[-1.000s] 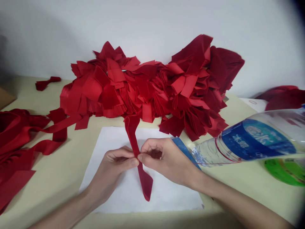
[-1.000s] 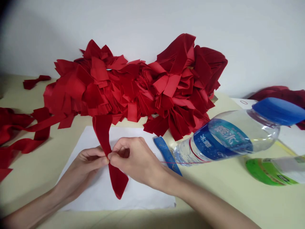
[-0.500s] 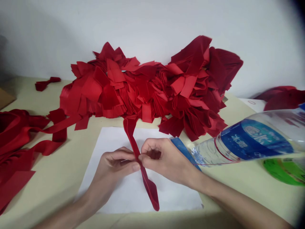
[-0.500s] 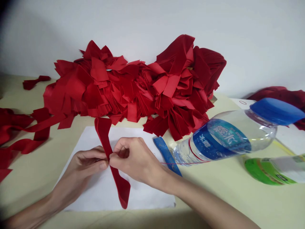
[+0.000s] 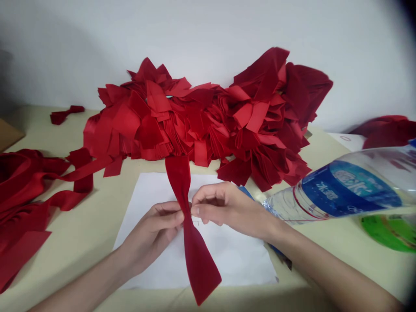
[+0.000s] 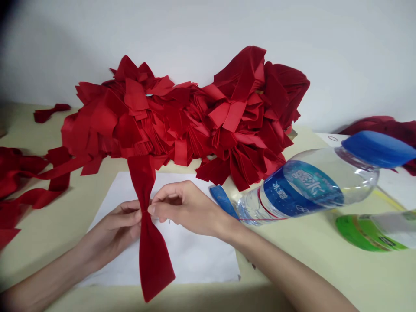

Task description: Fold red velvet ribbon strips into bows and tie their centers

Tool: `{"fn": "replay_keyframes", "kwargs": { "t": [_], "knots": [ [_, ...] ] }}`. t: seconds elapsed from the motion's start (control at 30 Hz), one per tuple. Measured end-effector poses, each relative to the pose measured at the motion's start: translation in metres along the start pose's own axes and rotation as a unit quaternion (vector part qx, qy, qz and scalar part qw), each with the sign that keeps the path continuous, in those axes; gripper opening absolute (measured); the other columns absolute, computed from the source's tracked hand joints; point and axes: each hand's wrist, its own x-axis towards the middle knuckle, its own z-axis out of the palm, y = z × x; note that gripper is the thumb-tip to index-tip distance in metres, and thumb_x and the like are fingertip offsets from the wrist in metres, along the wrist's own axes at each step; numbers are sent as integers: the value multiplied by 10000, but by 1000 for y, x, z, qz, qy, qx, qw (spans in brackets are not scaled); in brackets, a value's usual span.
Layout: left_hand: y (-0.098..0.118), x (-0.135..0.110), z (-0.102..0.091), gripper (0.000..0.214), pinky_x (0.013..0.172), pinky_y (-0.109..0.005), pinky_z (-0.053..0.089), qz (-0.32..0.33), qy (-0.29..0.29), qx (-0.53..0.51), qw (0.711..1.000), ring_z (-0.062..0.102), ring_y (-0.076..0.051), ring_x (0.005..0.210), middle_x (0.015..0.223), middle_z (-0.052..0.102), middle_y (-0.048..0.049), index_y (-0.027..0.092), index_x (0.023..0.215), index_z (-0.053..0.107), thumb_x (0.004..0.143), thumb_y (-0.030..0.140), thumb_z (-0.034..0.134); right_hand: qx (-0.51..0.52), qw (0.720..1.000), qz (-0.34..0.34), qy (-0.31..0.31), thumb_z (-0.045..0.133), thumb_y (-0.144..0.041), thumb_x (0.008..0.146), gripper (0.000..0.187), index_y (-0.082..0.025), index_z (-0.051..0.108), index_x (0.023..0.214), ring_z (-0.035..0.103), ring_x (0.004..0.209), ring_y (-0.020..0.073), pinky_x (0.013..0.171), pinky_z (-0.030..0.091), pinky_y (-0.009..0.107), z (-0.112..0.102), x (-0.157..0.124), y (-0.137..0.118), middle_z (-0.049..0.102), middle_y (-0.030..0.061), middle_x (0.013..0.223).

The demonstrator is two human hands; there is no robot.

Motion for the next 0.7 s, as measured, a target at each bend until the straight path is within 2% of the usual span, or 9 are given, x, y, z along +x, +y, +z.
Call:
{"fn": "replay_keyframes", "kwargs": {
  "t": [0.23,0.43,0.53,0.7],
  "knots": [
    [-4,7,-7,155,769,-224,418,17,-45,-28,998,559,-141,829,870,677,-58,111,895,712,774,189,656,7,1000,1,30,593,-167,784,113,-123,607,681,447,537,43,476,332,166,2,3,4,510,-49,568],
    [-7,9,-10,134,845,-247,428,15,-79,-51,995,571,-143,881,847,673,-49,106,859,705,833,176,593,9,999,-28,42,547,-123,794,118,-123,611,695,529,608,74,593,404,201,4,3,7,599,-12,654],
    [-7,10,-10,149,826,-260,445,11,-89,-48,995,583,-159,889,843,680,-58,105,847,701,845,186,576,15,999,-28,35,516,-88,802,151,-119,606,685,549,633,88,623,412,219,3,4,6,613,4,670],
    [-6,10,-12,118,772,-218,454,14,-90,-51,995,594,-139,839,814,690,-49,108,821,706,813,187,619,32,999,-8,34,539,-92,804,154,-125,601,667,552,631,87,626,399,217,1,6,5,616,-7,645]
  ]
}}
